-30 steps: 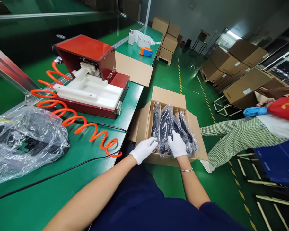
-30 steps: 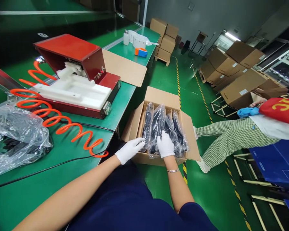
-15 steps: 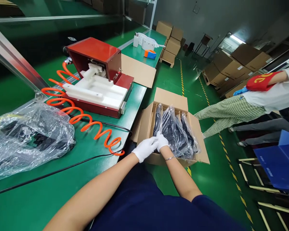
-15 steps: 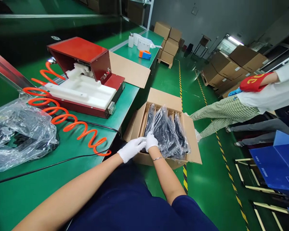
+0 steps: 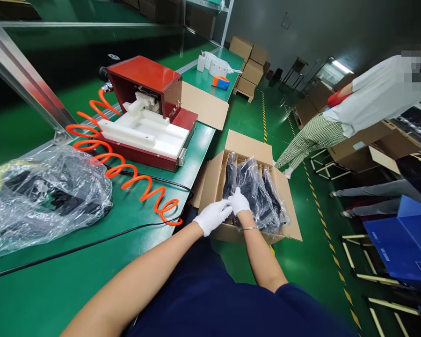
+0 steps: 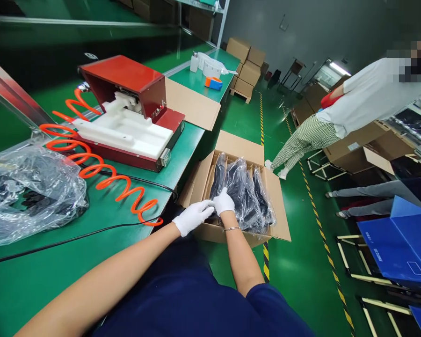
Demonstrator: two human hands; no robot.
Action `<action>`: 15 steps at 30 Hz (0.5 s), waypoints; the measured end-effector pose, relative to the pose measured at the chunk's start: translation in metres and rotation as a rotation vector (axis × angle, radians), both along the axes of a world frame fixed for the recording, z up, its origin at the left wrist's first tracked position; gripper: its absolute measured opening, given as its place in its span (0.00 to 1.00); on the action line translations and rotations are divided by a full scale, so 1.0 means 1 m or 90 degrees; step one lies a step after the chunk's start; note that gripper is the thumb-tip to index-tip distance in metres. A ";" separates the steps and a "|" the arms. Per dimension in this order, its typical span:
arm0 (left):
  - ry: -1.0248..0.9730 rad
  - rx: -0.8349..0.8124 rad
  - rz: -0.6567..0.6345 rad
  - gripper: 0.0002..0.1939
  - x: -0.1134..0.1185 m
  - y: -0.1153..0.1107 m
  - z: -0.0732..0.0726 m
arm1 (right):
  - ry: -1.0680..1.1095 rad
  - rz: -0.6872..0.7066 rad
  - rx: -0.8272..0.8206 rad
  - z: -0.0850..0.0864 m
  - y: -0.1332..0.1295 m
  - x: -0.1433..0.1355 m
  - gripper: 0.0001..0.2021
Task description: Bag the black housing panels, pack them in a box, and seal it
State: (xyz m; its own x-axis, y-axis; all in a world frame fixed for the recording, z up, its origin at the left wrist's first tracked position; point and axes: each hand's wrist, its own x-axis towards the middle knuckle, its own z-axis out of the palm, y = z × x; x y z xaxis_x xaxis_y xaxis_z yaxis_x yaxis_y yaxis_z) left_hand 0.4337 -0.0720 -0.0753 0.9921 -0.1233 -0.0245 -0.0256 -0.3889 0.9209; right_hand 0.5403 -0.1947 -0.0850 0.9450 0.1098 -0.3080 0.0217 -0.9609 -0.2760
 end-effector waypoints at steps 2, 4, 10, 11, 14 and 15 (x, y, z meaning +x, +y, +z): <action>0.007 0.010 0.021 0.22 0.000 0.000 0.001 | -0.023 -0.029 0.046 0.013 -0.019 0.001 0.25; 0.016 0.002 0.045 0.26 0.000 0.000 0.001 | -0.050 -0.045 0.106 0.025 -0.041 -0.002 0.27; 0.025 -0.029 0.153 0.34 0.005 0.002 -0.004 | -0.140 -0.074 0.338 0.025 -0.085 -0.031 0.32; 0.045 -0.053 0.152 0.36 0.005 0.002 -0.005 | -0.162 -0.078 0.410 0.021 -0.087 -0.034 0.33; 0.098 -0.115 0.123 0.39 0.005 0.001 -0.008 | -0.207 -0.076 0.580 0.008 -0.088 -0.039 0.35; 0.109 -0.124 0.107 0.40 0.004 0.000 -0.008 | -0.209 -0.068 0.595 0.005 -0.087 -0.039 0.35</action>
